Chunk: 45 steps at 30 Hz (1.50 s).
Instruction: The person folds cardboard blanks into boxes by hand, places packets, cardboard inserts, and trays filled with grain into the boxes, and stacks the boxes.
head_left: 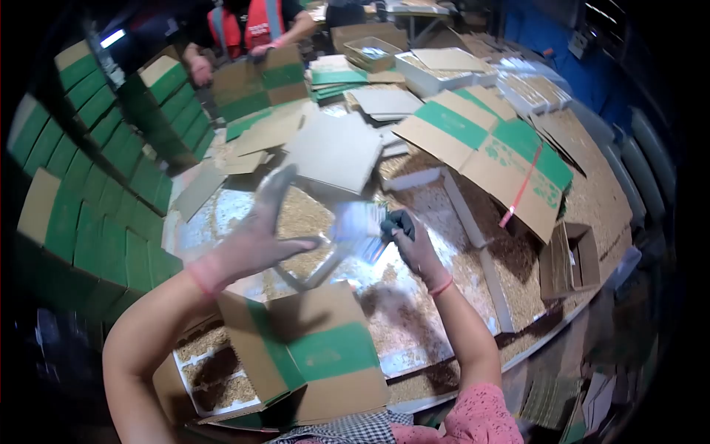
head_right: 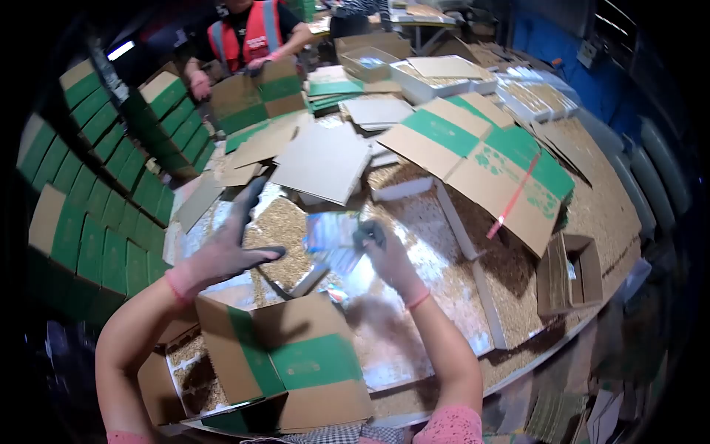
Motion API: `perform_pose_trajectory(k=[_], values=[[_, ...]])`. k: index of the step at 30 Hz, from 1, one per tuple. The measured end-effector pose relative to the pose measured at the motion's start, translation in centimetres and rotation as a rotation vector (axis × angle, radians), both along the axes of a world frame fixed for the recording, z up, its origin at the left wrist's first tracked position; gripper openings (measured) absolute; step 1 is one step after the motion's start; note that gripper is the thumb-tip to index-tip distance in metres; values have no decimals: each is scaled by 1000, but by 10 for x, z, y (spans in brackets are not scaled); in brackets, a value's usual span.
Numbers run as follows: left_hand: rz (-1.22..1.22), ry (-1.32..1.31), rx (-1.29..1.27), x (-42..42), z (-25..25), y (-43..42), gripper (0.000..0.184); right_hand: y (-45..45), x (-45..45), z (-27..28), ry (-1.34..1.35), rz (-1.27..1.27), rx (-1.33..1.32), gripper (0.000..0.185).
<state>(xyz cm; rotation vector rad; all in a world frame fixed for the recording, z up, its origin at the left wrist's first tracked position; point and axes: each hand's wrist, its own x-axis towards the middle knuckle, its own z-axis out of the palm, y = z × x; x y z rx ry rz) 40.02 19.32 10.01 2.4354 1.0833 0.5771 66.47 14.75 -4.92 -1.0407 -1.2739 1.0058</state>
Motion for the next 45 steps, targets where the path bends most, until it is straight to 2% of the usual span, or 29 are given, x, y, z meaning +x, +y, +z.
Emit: perform_pose_trajectory(k=[1,3,4,5,7,8,9,11,13,14,17,18,20,21,23,25,27,29,31,32,36,37,38,39,40,41,43,44,45], values=[[-62,-76,96,5,0,2,87,-2,-15,16,130,105,17,21],[56,146,-136,9,6,8,66,-2,-38,44,258,256,-4,18],[77,141,-318,10,6,18,37,3,-45,48,175,221,-27,29],[85,81,-256,5,-2,21,19,7,-51,53,174,235,-32,29],[222,-115,-689,4,11,11,19,8,-61,61,278,329,-112,41],[276,-34,-530,6,19,-1,23,12,-63,55,336,374,-149,55],[194,63,-439,-8,7,3,29,16,-57,53,333,373,-151,55],[383,-12,-537,-22,28,-15,32,20,-35,46,100,408,-191,56],[341,-224,-642,-72,44,-20,34,26,1,31,-172,229,-406,53],[349,-180,-465,-96,47,-32,35,27,5,19,-173,234,-414,53],[407,115,-37,-158,37,-76,33,17,9,-37,-782,-80,107,36],[402,119,-61,-188,14,-78,33,11,10,-57,-989,-172,279,31],[579,210,18,-238,-45,-83,28,17,-35,-90,-757,466,143,28],[571,212,24,-233,-46,-93,28,17,-62,-111,-792,502,318,30],[586,402,81,-215,-37,-108,29,28,-87,-121,-890,645,213,34],[601,448,85,-204,-27,-138,30,19,-94,-138,-1151,673,516,33],[369,640,470,-219,-40,-167,29,-4,-100,-168,-1242,774,676,32],[633,308,102,-213,-42,-176,25,-24,-90,-149,-1162,733,568,34],[568,337,192,-204,-35,-177,25,-19,-91,-147,-938,692,625,34],[504,360,297,-201,-33,-176,24,-18,-89,-142,-935,702,623,34],[502,362,252,-205,-26,-169,24,-11,-67,-122,-1046,630,543,20],[490,280,203,-209,-25,-169,24,-9,-44,-127,-1068,457,488,16],[474,199,153,-214,-24,-169,24,-1,-17,-139,-1231,287,257,24],[460,111,101,-216,-25,-169,25,15,3,-126,-1657,182,99,24],[518,116,151,-213,-21,-171,23,26,20,-112,-1653,-146,56,30],[683,-115,16,-232,-34,-174,25,55,45,-141,-1778,-383,34,40],[516,371,274,-259,-13,-175,23,78,26,-75,-1439,-384,311,51],[520,250,396,-269,-8,-179,22,91,9,-49,-1336,-381,356,60],[604,-170,43,-262,8,-187,21,106,-10,-30,-1245,-477,442,73]])
